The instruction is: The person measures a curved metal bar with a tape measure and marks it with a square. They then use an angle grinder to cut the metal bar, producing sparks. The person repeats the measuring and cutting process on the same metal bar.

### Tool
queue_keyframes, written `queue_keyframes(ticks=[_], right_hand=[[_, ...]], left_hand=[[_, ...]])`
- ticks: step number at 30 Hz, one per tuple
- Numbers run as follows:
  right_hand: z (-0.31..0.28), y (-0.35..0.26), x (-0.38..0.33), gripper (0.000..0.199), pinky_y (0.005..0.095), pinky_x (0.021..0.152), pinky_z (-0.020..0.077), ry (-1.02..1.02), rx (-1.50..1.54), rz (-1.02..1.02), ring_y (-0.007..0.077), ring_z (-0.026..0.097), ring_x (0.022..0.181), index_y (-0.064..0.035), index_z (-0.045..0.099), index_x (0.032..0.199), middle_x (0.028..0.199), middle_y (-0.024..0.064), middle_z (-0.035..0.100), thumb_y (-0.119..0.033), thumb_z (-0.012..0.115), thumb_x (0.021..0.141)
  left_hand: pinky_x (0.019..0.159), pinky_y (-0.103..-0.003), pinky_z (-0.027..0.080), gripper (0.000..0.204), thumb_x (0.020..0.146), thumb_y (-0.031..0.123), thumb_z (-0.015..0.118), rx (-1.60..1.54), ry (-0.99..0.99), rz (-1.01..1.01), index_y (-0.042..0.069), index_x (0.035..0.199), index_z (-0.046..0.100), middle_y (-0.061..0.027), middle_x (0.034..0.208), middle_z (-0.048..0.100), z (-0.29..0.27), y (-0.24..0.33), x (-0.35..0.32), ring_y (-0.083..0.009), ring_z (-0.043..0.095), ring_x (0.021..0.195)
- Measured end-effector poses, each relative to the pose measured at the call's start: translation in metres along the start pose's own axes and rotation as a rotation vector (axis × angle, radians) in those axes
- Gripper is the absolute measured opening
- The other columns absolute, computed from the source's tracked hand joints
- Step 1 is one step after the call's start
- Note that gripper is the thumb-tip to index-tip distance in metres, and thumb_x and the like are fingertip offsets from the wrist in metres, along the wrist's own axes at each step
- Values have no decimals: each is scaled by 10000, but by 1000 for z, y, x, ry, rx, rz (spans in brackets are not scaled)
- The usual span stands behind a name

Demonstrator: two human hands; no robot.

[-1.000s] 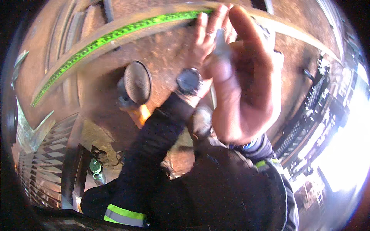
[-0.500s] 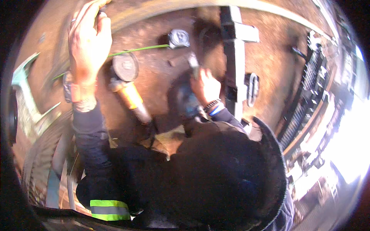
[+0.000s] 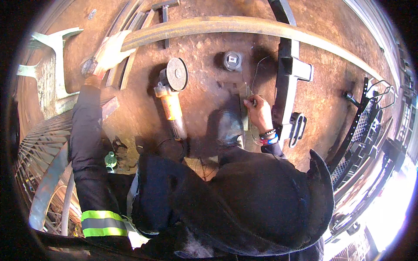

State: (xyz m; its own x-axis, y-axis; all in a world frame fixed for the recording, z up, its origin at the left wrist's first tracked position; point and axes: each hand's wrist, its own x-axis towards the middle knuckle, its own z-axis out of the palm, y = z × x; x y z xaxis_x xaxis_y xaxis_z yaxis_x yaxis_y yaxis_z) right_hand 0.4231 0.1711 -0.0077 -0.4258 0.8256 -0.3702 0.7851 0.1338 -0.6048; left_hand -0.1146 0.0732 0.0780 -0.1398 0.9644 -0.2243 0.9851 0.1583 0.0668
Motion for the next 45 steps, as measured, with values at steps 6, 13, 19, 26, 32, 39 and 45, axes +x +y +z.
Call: queue_keyframes(ticks=[6, 13, 19, 26, 32, 39, 45], right_hand=[[4, 10, -15, 142, 315, 670, 470, 28, 241, -10, 175, 558, 713, -28, 627, 1011, 807, 105, 626, -153, 673, 962], [-28, -45, -3, 71, 264, 708, 443, 253, 426, -182, 96, 504, 778, -23, 611, 1020, 861, 39, 580, -90, 616, 998], [-5, -144, 62, 179, 317, 577, 457, 183, 514, -377, 133, 540, 620, -24, 639, 997, 732, 93, 621, -198, 674, 974], [42, -189, 107, 214, 329, 608, 481, 224, 631, -269, 132, 550, 641, -8, 673, 911, 692, 90, 619, -214, 729, 924], [59, -179, 120, 298, 267, 554, 439, 128, 813, -181, 64, 498, 599, 15, 688, 760, 630, 11, 619, -239, 807, 862], [74, -167, 131, 355, 283, 503, 401, 70, 859, -192, 59, 458, 560, -14, 675, 706, 572, -21, 556, -301, 830, 847], [66, -162, 133, 259, 252, 527, 390, 21, 868, -184, 41, 470, 594, -14, 718, 795, 646, -43, 593, -240, 819, 873]], left_hand=[[1067, -460, 431, 649, 826, 239, 737, -42, 70, 39, 7, 1375, 480, -224, 1315, 581, 18, -2, 13, -380, 547, 1247], [1111, -454, 420, 739, 832, 289, 781, -133, 114, 101, 16, 1436, 454, -212, 1350, 579, 11, 74, 38, -363, 542, 1279], [1147, -439, 401, 682, 905, 353, 738, -391, 221, 261, 103, 1485, 480, -173, 1447, 547, -58, 122, 36, -331, 516, 1346], [1054, -420, 482, 438, 951, 220, 634, -260, 435, 336, 125, 1377, 596, -126, 1273, 669, -12, 106, 64, -322, 612, 1200], [1029, -394, 502, 498, 935, 163, 621, -191, 481, 286, 203, 1429, 574, -116, 1234, 664, -1, 111, 61, -310, 623, 1152], [1052, -416, 488, 681, 888, 362, 738, 30, 491, 393, 283, 1509, 469, -122, 1393, 530, 15, 99, 49, -300, 567, 1215], [927, -453, 504, 511, 782, 154, 767, -19, 520, 411, 101, 1278, 659, -174, 1221, 596, -6, 124, 48, -369, 599, 1067]])
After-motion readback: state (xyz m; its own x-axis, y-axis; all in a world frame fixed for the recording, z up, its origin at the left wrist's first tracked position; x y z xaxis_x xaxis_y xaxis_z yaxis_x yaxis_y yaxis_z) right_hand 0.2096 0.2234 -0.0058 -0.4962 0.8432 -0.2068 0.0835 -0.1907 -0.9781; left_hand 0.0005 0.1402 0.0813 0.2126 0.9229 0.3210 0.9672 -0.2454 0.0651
